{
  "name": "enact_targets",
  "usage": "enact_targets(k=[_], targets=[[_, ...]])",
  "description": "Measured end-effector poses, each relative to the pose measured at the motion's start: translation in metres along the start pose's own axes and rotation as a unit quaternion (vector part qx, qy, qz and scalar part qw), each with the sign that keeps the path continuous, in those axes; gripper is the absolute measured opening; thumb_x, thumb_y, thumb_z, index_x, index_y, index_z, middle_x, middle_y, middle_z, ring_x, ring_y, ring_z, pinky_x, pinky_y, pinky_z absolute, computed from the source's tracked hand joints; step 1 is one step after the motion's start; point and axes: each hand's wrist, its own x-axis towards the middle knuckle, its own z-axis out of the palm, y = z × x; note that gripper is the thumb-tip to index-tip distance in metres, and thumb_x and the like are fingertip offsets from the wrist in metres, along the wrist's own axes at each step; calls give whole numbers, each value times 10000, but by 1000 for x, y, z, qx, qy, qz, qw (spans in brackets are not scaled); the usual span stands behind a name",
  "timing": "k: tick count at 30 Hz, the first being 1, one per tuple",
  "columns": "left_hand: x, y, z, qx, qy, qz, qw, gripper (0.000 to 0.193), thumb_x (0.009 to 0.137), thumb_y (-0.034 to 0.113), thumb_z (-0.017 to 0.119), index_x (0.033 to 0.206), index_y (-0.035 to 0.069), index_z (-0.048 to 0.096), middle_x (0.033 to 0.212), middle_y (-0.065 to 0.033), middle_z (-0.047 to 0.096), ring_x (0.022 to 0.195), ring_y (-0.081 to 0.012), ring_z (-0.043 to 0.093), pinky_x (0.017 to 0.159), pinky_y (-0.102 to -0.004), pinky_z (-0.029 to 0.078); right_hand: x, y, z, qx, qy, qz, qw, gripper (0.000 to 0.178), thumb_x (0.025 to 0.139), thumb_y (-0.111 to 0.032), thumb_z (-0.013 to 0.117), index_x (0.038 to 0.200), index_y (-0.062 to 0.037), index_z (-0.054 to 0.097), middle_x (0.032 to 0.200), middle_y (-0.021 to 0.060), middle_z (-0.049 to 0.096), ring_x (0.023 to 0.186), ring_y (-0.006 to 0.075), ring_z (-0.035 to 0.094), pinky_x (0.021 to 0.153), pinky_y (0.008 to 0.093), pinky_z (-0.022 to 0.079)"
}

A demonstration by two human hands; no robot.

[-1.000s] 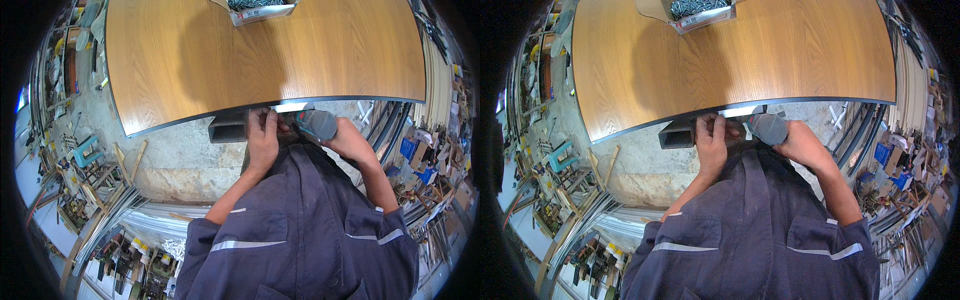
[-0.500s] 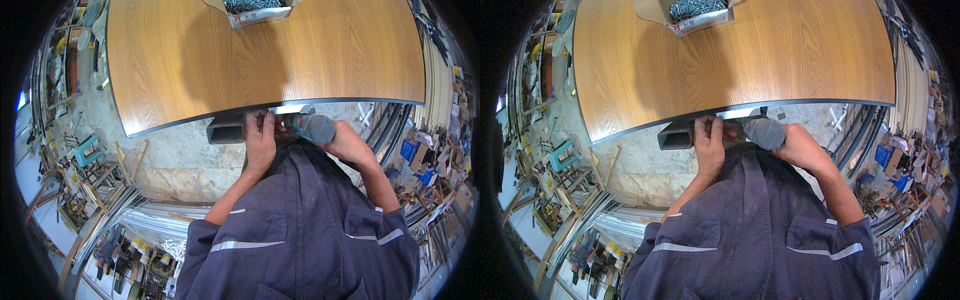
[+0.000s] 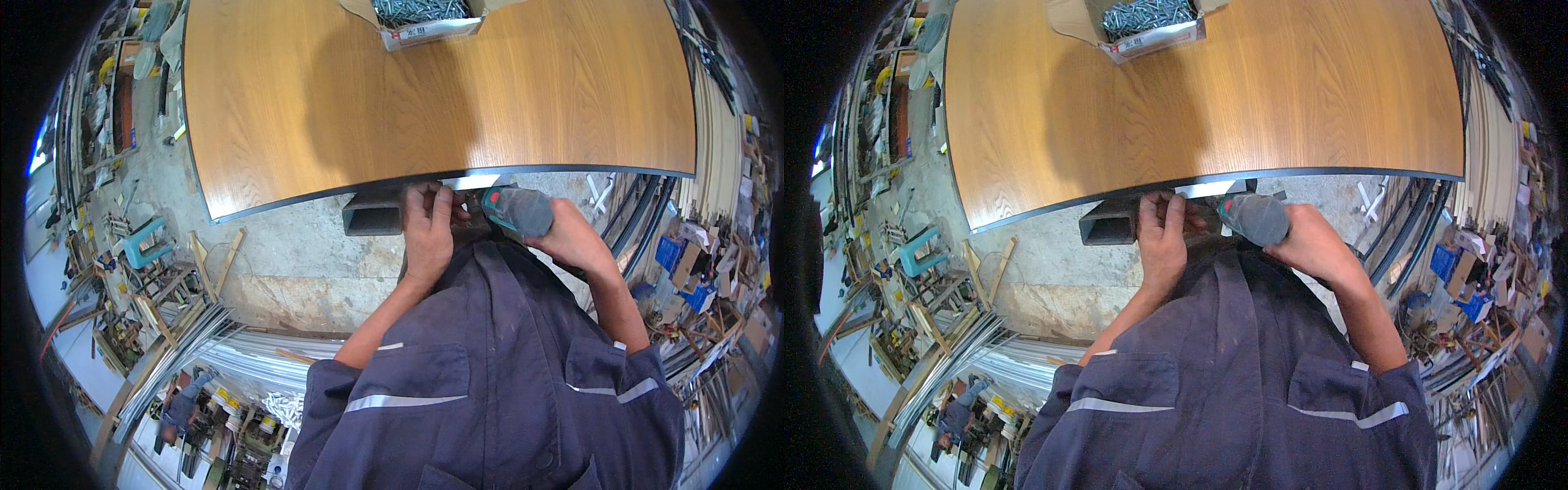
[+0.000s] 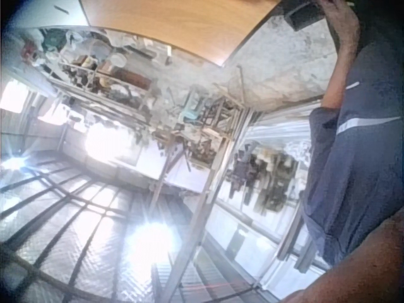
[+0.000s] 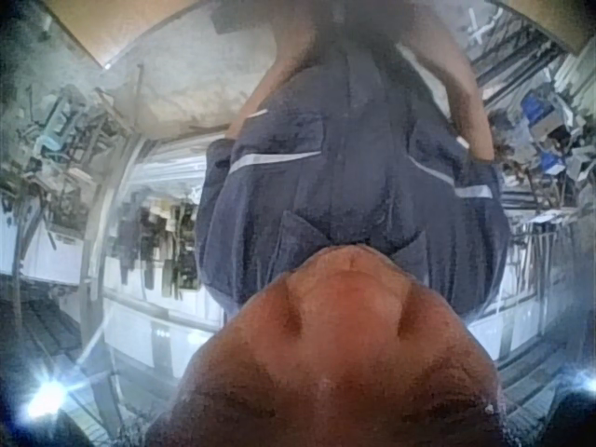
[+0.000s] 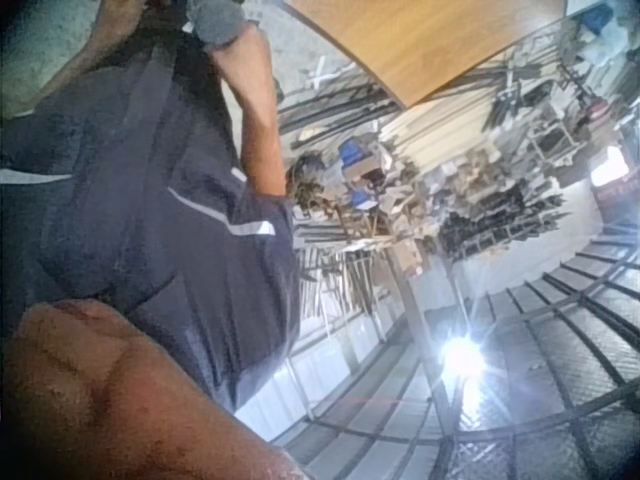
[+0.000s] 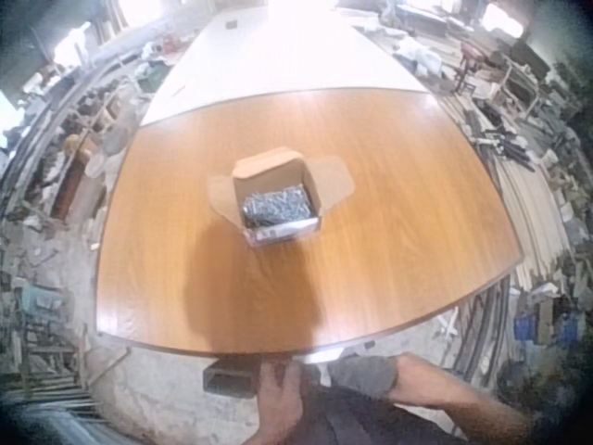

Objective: The person attaches a black trim strip to the edge of a large wooden tabletop using a pneumatic nail gun, then switches to a cordless drill to drive screws into the underside of the table. The person handles the trim, nail gun, and drill throughout the process.

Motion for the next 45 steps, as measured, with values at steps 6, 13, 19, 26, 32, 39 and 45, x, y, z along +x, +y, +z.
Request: enact_targets(k=[6, 13, 19, 26, 32, 39, 45], targets=[[-8, 5, -1, 118, 56, 51, 990, 250, 1066, 239, 452, 1166, 15, 495, 825, -35, 558, 692, -107, 528, 613, -249, 453, -1, -9, 23, -29, 3, -27, 999, 282, 741, -116, 710, 991, 11, 679, 935, 246, 695, 919, 426, 667, 815, 448, 534], [-31, 12, -16, 78, 4, 45, 996, 389, 1084, 309, 374, 1281, -2, 498, 775, 27, 460, 647, -45, 374, 563, -202, 315, 17, -23, 47, -44, 9, -29, 999, 308, 740, -139, 696, 1017, -7, 667, 968, 253, 687, 944, 445, 648, 829, 481, 525], [-32, 19, -18, 90, -9, 45, 995, 413, 1086, 315, 364, 1292, -18, 493, 769, 32, 459, 649, -43, 377, 563, -200, 315, 24, -25, 48, -52, -1, -37, 998, 304, 728, -134, 699, 997, 4, 659, 963, 261, 683, 941, 441, 649, 823, 484, 524], [-35, 18, -20, 88, -23, 33, 995, 397, 1082, 283, 370, 1302, -25, 489, 765, 25, 462, 662, -51, 388, 579, -205, 326, 19, -27, 47, -42, -1, -28, 999, 300, 733, -147, 701, 989, 6, 674, 942, 262, 684, 926, 437, 657, 820, 479, 528], [-40, 21, -26, 112, -35, 81, 990, 388, 1073, 246, 374, 1321, -33, 476, 747, 13, 453, 679, -67, 400, 613, -230, 350, 24, -27, 45, -34, -13, -17, 999, 299, 722, -121, 693, 993, 5, 676, 936, 269, 681, 931, 439, 656, 817, 481, 525], [-43, 20, -28, 74, -56, 122, 988, 388, 1070, 237, 376, 1324, -41, 466, 742, 6, 459, 666, -71, 401, 595, -233, 350, 25, -39, 47, -39, 5, -44, 998, 261, 721, -92, 671, 961, 10, 681, 926, 266, 683, 919, 444, 652, 809, 485, 524], [-43, 22, -29, 84, -45, 127, 987, 388, 1066, 262, 395, 1298, -36, 486, 725, 5, 474, 645, -71, 407, 579, -232, 349, 30, -30, 47, -28, 13, -69, 997, 254, 722, -94, 673, 954, 8, 683, 926, 265, 684, 921, 442, 653, 811, 485, 524]])
